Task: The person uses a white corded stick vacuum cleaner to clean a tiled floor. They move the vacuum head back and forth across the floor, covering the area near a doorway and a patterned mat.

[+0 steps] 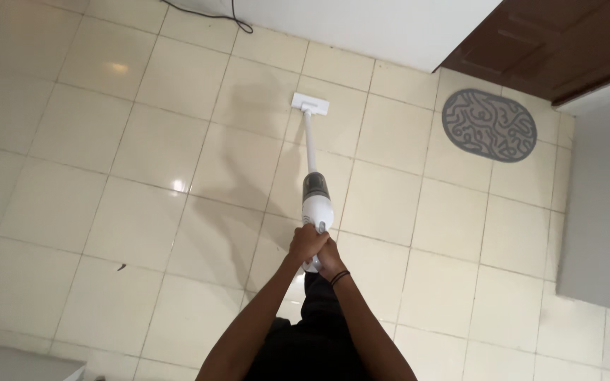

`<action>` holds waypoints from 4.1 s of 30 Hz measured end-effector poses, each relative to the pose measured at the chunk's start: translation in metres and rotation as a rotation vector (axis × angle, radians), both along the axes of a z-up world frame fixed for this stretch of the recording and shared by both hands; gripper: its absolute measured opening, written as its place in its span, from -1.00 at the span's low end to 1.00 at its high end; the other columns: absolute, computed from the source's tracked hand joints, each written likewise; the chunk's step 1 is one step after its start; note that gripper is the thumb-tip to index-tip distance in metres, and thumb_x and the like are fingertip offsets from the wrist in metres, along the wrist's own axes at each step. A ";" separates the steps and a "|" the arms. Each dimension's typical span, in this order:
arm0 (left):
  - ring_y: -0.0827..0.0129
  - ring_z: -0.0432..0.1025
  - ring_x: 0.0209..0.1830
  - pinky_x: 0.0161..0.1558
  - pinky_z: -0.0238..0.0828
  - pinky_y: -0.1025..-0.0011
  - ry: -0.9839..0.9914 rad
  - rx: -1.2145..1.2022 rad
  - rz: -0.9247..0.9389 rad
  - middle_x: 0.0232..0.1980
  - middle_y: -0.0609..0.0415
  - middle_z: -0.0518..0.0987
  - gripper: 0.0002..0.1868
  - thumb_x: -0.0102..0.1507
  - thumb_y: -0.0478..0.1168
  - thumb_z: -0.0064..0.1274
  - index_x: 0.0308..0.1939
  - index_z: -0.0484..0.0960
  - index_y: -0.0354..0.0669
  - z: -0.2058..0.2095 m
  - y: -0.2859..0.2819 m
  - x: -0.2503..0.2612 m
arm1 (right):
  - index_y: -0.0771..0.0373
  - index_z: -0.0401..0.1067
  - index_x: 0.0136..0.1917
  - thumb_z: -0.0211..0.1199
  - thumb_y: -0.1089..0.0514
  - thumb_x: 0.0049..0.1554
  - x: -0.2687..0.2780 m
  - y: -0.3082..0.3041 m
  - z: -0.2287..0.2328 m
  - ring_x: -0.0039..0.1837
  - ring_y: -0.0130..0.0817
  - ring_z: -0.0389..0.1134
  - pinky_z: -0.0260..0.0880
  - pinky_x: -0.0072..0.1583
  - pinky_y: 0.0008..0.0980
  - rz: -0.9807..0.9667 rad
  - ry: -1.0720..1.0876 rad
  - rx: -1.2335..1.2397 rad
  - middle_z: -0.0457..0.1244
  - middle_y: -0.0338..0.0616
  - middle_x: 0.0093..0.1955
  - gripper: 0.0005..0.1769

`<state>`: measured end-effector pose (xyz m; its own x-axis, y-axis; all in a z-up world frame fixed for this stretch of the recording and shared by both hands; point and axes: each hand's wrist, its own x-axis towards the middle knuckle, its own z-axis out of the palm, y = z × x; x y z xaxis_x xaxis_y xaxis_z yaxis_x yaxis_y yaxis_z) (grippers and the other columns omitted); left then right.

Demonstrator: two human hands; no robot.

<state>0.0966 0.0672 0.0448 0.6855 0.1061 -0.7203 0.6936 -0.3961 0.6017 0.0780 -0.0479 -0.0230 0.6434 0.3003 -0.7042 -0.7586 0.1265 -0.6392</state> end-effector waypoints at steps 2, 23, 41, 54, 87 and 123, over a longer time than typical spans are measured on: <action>-0.14 0.66 -0.29 -0.15 0.67 0.11 -0.003 -0.010 0.000 -0.18 -0.40 0.64 -0.38 0.18 0.06 0.10 0.02 0.53 -0.50 -0.015 0.010 -0.036 | 0.41 0.31 0.08 -0.02 0.17 0.31 -0.042 0.015 0.006 -0.37 -0.31 0.29 0.33 -0.32 -0.28 -0.027 -0.029 -0.022 0.29 -0.04 -0.30 -0.76; 0.31 0.50 -0.56 -0.66 0.41 0.34 -0.089 -0.629 0.406 -0.33 -0.09 0.58 -0.55 0.14 -0.14 0.18 -0.06 0.51 -0.47 -0.017 0.043 -0.159 | 0.37 0.41 -0.02 0.13 0.12 0.23 -0.128 0.057 0.109 -0.49 -0.37 0.24 0.20 -0.45 -0.34 0.141 -0.225 -0.443 0.26 -0.11 -0.41 -0.77; 0.25 0.46 -0.43 -0.42 0.44 0.41 -0.096 -0.515 0.484 -0.27 -0.18 0.55 -0.38 0.27 0.19 0.09 -0.07 0.59 -0.43 -0.057 0.066 0.077 | 0.41 0.36 0.13 0.03 0.01 0.31 0.119 0.067 0.038 -0.44 -0.28 0.25 0.29 -0.38 -0.28 0.087 -0.110 -0.235 0.25 -0.02 -0.34 -0.62; -0.25 0.55 0.06 0.17 0.48 0.02 -0.067 0.036 -0.032 0.08 -0.45 0.56 0.16 0.11 0.06 0.19 0.51 -0.28 -0.23 0.005 0.081 0.154 | 0.22 0.22 0.35 -0.14 -0.44 0.24 0.150 0.109 0.033 0.14 -0.15 0.37 0.46 0.12 -0.04 -0.235 0.146 0.166 0.28 -0.06 0.12 -0.24; -0.20 0.42 0.17 0.07 0.50 0.09 -0.468 -0.353 0.387 0.32 -0.59 0.24 0.24 0.14 -0.14 0.24 0.56 -0.44 -0.29 -0.096 0.096 -0.205 | 0.31 0.28 0.12 0.15 -0.07 0.25 -0.169 0.106 0.017 -0.34 -0.25 0.40 0.37 -0.32 -0.29 0.203 -0.215 -0.560 0.37 0.07 -0.24 -0.60; -0.24 0.55 0.01 0.02 0.54 -0.05 -0.074 0.159 0.100 0.02 -0.36 0.59 0.04 0.00 0.04 0.34 0.45 0.08 0.03 -0.018 0.260 0.083 | 0.27 0.30 0.16 0.01 -0.22 0.34 0.084 0.279 0.000 -0.03 -0.41 0.39 0.48 -0.05 -0.36 -0.085 -0.021 0.116 0.33 -0.14 -0.03 -0.51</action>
